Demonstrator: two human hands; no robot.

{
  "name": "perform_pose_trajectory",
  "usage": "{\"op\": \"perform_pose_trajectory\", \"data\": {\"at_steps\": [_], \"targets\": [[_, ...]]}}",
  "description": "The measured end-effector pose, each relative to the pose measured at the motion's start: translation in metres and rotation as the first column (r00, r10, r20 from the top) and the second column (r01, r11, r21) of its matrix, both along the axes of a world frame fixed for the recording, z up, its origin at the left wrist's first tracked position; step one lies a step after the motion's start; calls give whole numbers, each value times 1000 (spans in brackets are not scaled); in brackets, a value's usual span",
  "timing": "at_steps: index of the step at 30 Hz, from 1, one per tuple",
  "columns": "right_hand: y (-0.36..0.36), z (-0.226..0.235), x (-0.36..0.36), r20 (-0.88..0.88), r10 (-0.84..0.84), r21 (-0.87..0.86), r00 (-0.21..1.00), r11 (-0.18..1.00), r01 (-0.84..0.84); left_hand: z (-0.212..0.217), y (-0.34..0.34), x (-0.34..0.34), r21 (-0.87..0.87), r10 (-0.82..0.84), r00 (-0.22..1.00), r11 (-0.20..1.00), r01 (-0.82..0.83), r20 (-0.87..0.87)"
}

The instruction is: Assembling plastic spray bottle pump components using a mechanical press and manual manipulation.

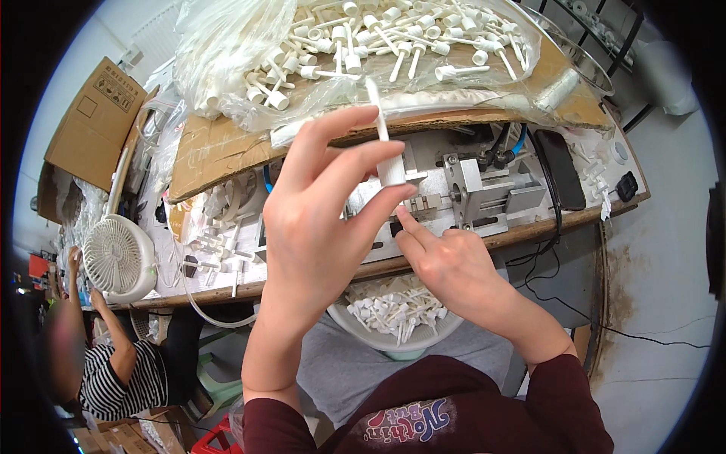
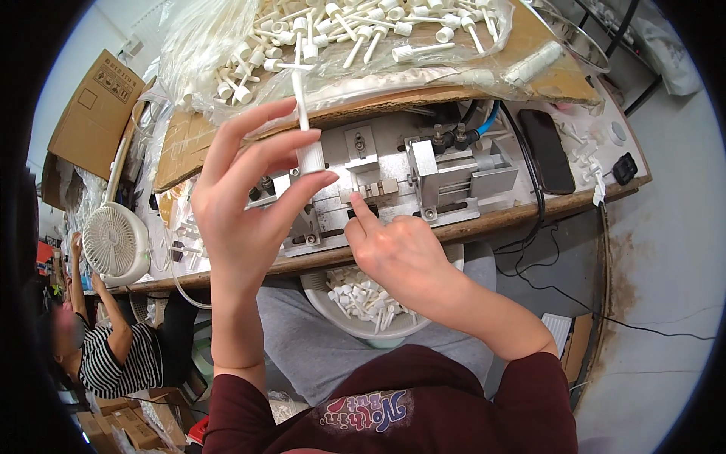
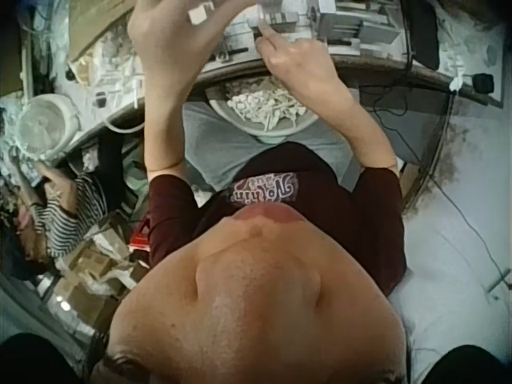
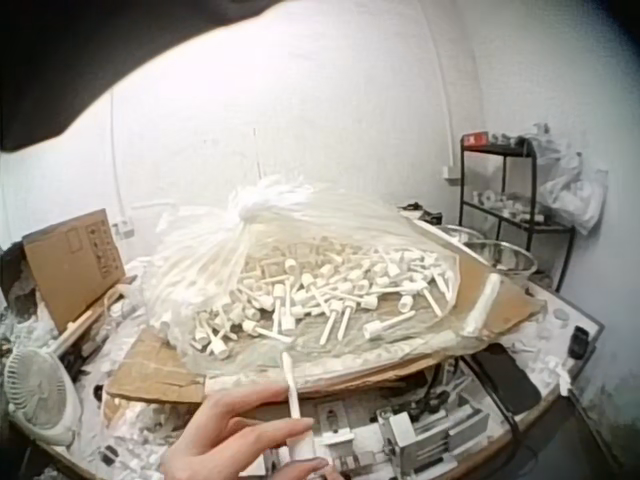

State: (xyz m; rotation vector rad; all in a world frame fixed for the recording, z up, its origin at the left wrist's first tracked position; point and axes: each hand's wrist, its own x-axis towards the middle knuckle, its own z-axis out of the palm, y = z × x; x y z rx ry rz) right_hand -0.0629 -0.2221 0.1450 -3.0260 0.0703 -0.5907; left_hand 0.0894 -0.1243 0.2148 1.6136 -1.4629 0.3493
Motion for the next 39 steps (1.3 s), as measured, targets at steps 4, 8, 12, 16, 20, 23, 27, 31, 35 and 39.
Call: {"op": "perform_pose_trajectory", "data": {"at_steps": [4, 8, 12, 16, 20, 23, 27, 31, 35, 39], "targets": [[-5, 4, 2, -40, 16, 71, 999, 997, -13, -2, 20, -11, 37, 7, 998, 999, -5, -56], [-27, 47, 17, 8, 65, 312, 998, 948, -64, -14, 44, -16, 51, -8, 999, 999, 10, -39], [-68, 93, 75, 257, -42, 284, 965, 958, -34, -31, 61, -27, 71, 14, 995, 997, -7, -97], [-142, 94, 156, 260, -264, -7, 929, 961, 276, -47, 59, -40, 68, -34, 985, 997, 46, -168], [-158, 90, 210, -1, -522, -59, 853, 852, 521, -62, 63, -46, 80, -44, 981, 995, 60, -189], [-166, 89, 223, -128, -552, 45, 824, 827, 561, -68, 62, -51, 97, -62, 977, 992, 83, -203], [-169, 81, 219, -129, -473, 128, 872, 864, 487, -77, 63, -50, 135, -63, 978, 987, 92, -200], [-166, 84, 197, -183, -319, 98, 930, 935, 340, -83, 61, -50, 163, -43, 976, 983, 79, -213], [-174, 86, 181, -273, -153, 115, 950, 975, 190, -92, 55, -49, 157, -62, 976, 983, 96, -209], [-155, 106, 146, -338, -15, 337, 941, 932, 136, -97, 53, -50, 158, -55, 978, 984, 88, -202]]}}
